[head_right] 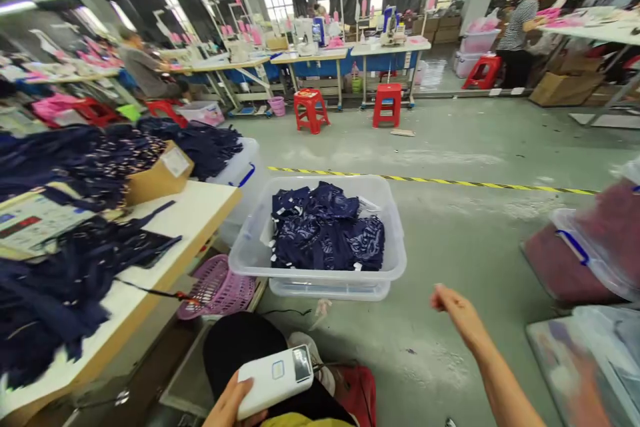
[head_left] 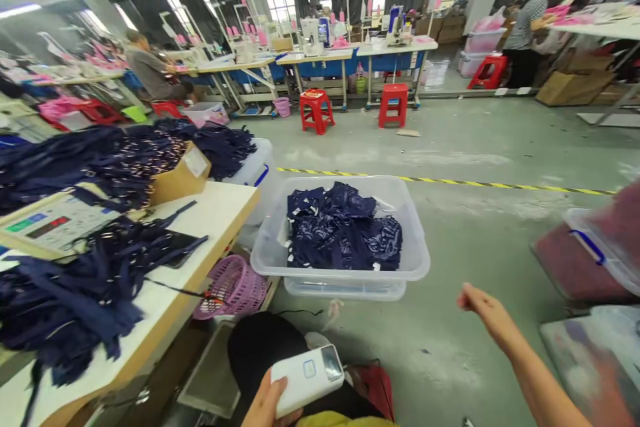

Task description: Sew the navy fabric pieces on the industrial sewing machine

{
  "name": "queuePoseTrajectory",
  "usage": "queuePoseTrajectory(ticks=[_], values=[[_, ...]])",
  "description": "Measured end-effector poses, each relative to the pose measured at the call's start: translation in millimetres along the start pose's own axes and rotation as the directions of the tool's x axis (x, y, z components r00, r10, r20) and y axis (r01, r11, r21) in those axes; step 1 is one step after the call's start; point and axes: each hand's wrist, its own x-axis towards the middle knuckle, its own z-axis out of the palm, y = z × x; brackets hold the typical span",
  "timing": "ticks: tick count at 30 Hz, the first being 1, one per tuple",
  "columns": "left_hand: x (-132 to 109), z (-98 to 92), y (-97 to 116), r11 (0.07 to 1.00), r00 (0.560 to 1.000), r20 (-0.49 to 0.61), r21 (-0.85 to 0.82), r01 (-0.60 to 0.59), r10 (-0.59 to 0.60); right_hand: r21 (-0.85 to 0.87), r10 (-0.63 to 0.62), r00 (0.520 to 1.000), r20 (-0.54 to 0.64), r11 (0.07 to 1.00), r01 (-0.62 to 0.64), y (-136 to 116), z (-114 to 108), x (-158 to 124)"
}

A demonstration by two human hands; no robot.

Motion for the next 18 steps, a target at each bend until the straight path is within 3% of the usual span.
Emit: queuePoseTrajectory(ticks=[1, 3, 5, 7, 8, 9, 11, 13, 15, 18], values=[[2, 1.9, 1, 0.999, 0.998, 0.057, 0.025, -0.027, 0.026, -0.006, -0.066, 0.981, 0.184, 0.998, 0.069, -19, 33, -6], [4, 8.7, 2, 0.993, 0.977, 0.206, 0.097, -0.072, 0.050, -0.006, -0.169, 0.879, 0.447, 0.981, 0.191, -55, 92, -25], [7, 18.4, 4, 0.984, 0.941, 0.334, 0.143, -0.103, 0.050, 0.008, -0.246, 0.764, 0.596, 0.954, 0.301, -84, 139, -48], [12, 28.4, 4, 0.981, 0.914, 0.403, 0.152, -0.119, 0.048, -0.066, -0.260, 0.599, 0.757, 0.883, 0.466, -102, 176, -67], [14, 32.6, 5, 0.981, 0.905, 0.422, 0.147, -0.124, 0.052, -0.130, -0.235, 0.568, 0.789, 0.840, 0.527, -108, 190, -74], [16, 36.0, 6, 0.981, 0.897, 0.439, 0.143, -0.129, 0.054, -0.192, -0.207, 0.557, 0.804, 0.796, 0.574, -111, 200, -79], [19, 39.7, 9, 0.982, 0.886, 0.461, 0.133, -0.131, 0.056, -0.284, -0.179, 0.595, 0.784, 0.748, 0.600, -117, 210, -84], [18, 39.9, 15, 0.987, 0.880, 0.471, 0.105, -0.125, 0.061, -0.319, -0.183, 0.624, 0.759, 0.732, 0.602, -124, 207, -81], [16, 37.2, 24, 0.985, 0.871, 0.484, 0.095, -0.144, 0.080, -0.340, -0.202, 0.634, 0.746, 0.704, 0.624, -134, 190, -72], [18, 27.8, 41, 0.956, 0.867, 0.485, 0.183, -0.230, 0.116, -0.424, -0.217, 0.665, 0.715, 0.622, 0.659, -153, 146, -43]])
